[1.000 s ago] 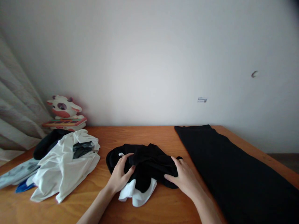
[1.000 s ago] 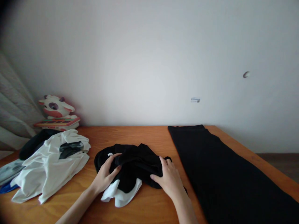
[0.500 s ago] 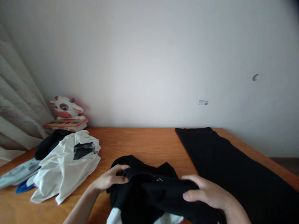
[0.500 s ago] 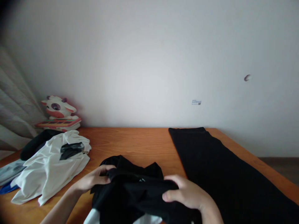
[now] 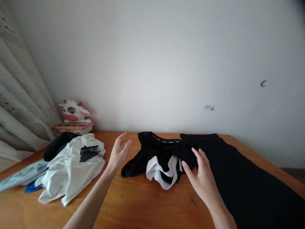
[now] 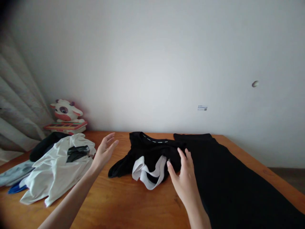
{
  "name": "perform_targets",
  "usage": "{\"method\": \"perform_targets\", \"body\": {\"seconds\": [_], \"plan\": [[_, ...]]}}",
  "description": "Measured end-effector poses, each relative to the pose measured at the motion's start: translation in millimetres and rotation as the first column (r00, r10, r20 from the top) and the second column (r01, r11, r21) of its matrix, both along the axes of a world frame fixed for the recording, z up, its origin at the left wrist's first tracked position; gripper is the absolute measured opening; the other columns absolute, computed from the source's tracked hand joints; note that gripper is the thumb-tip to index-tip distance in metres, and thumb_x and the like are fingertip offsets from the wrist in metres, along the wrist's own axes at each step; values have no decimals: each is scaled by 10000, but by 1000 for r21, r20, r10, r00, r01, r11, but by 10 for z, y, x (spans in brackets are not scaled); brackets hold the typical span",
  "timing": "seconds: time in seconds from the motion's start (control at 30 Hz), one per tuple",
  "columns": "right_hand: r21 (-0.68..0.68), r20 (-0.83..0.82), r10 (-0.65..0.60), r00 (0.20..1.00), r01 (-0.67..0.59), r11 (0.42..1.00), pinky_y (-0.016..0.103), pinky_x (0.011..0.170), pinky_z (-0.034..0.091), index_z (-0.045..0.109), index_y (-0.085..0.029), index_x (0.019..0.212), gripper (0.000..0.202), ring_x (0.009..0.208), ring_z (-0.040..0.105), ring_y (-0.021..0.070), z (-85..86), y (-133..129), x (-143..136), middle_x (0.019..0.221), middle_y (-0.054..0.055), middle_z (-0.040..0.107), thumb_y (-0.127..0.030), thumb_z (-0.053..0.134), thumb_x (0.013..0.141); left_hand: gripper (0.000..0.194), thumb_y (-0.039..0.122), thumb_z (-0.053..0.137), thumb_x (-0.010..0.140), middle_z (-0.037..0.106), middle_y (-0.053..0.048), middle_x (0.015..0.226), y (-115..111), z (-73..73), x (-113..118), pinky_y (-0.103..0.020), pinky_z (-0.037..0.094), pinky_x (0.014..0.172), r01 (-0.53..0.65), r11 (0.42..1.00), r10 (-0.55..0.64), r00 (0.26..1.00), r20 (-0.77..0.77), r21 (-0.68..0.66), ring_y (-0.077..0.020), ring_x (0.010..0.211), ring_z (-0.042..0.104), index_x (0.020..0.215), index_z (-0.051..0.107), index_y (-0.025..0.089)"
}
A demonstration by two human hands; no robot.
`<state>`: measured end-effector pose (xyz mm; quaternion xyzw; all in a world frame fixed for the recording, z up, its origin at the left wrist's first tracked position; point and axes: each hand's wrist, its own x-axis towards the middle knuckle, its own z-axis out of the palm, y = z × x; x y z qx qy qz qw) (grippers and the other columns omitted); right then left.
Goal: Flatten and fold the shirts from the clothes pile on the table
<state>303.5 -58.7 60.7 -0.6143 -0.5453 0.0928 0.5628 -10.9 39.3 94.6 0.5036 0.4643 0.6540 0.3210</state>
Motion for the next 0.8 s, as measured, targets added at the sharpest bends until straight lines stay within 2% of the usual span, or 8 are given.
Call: {"method": "perform_targets", "body": {"seconds": [0.07,0.17,0.27,0.33,0.43,0.6,0.7,0.8], "plan": [[-136,67,60,996,-50,989,572,1125,372,706,-236,1129,460,1336,506,388,-184,7,66,1390,146,583,-545,677,788,324,382,787,770,679,-91,1212,-94,-152,60,-383,456,1061,118,993,-113,972,-206,13,-284,1223,587,1059,725,246],[-279,73,141,987,-115,953,561,1003,479,739,-232,1012,370,1149,637,394,-466,10,153,1178,148,696,-503,685,766,380,411,786,771,682,-115,1229,-310,-503,105,-465,411,1111,269,963,-243,803,-544,-33,-326,1220,583,1119,740,265],[-313,111,173,979,-131,941,525,980,496,723,-240,1124,463,1155,637,400,-609,6,122,1195,137,711,-429,745,702,552,427,777,771,676,-136,1270,-436,-801,121,-538,428,1083,276,957,-241,602,-761,-85,-373,1211,593,1293,672,279],[-337,197,203,959,-128,933,497,997,486,657,-255,1282,584,1184,625,380,-605,-2,20,1240,122,695,-363,738,714,512,378,717,823,691,-133,1248,-438,-909,120,-531,471,1043,245,967,-194,552,-811,-64,-361,1173,625,1321,655,275],[-435,387,272,881,-86,896,477,994,476,570,-249,1405,621,1183,618,356,-508,-15,-190,1275,135,656,-273,672,793,316,301,593,911,730,-101,1152,-385,-964,100,-466,533,975,218,976,-116,533,-838,3,-299,1073,681,1197,726,282],[-499,561,286,777,41,866,394,892,507,720,-222,1106,283,1109,634,314,-355,-9,-349,1177,138,661,-173,549,887,260,335,506,986,749,-53,1042,-334,-904,25,-357,569,889,159,983,-38,657,-753,88,-225,969,708,1070,744,274],[-373,569,184,802,52,927,371,845,519,712,-211,987,201,1027,647,287,-296,16,-284,1109,129,662,-227,521,927,262,363,491,994,739,-59,1023,-327,-814,-65,-366,554,897,9,977,130,761,-636,211,-228,978,684,1058,716,245],[-156,501,21,865,66,986,378,869,513,674,-216,893,204,1021,627,289,-206,27,-201,1138,133,644,-399,588,918,257,386,494,987,711,-76,1024,-336,-732,-182,-403,521,928,-148,936,314,763,-565,320,-244,997,645,1034,689,225]]}}
